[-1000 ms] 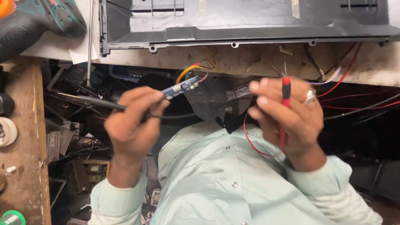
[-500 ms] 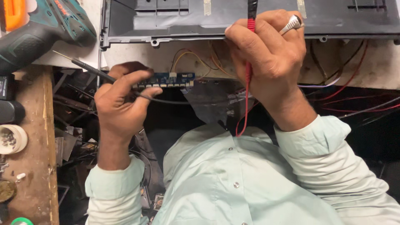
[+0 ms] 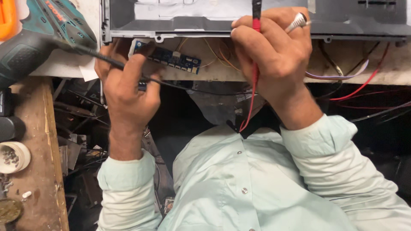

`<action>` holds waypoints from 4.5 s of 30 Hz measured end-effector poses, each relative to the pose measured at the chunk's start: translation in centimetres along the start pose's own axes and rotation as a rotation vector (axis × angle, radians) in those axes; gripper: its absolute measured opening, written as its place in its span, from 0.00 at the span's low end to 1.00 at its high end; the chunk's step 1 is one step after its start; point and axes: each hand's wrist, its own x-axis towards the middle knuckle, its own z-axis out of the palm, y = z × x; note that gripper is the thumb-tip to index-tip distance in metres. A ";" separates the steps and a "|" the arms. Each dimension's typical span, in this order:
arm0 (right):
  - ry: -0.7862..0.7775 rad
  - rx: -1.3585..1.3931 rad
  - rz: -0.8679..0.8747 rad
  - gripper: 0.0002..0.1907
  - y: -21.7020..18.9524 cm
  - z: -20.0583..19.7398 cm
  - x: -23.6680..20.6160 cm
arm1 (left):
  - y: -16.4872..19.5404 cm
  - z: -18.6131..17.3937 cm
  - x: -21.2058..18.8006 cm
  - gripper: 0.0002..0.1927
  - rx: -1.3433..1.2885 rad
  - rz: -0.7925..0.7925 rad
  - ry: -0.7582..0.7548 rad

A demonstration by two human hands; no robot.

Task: The person holds multimeter probes in both hands and touches them to the connection points of LED light strips mounted inside a black plastic TV backlight panel, making the LEDs light up as each strip is tested. The person then moves the probes to a small circuit board at the edge of the panel and continues probing its components.

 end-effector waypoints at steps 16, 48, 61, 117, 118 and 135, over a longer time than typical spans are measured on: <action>-0.137 0.528 0.183 0.14 -2.3 -0.9 -4.1 | 4.9 -1.7 -2.1 0.21 -0.701 -0.358 0.235; -0.374 0.489 0.029 0.16 -3.0 -2.0 1.6 | 5.1 -2.4 3.1 0.11 -0.472 0.252 0.038; -0.287 0.403 0.172 0.15 -4.3 -2.7 0.1 | 3.6 -3.3 2.2 0.13 -0.489 0.325 -0.062; -0.261 0.587 0.330 0.12 -1.0 3.8 -1.8 | 0.8 4.2 -1.6 0.09 -0.976 -0.608 0.040; -0.258 0.588 0.330 0.12 -1.0 3.9 -1.8 | 0.8 4.2 -1.6 0.08 -0.977 -0.609 0.038; -0.264 0.584 0.339 0.12 -1.0 3.7 -1.8 | 0.9 4.2 -1.5 0.07 -1.021 -0.646 0.033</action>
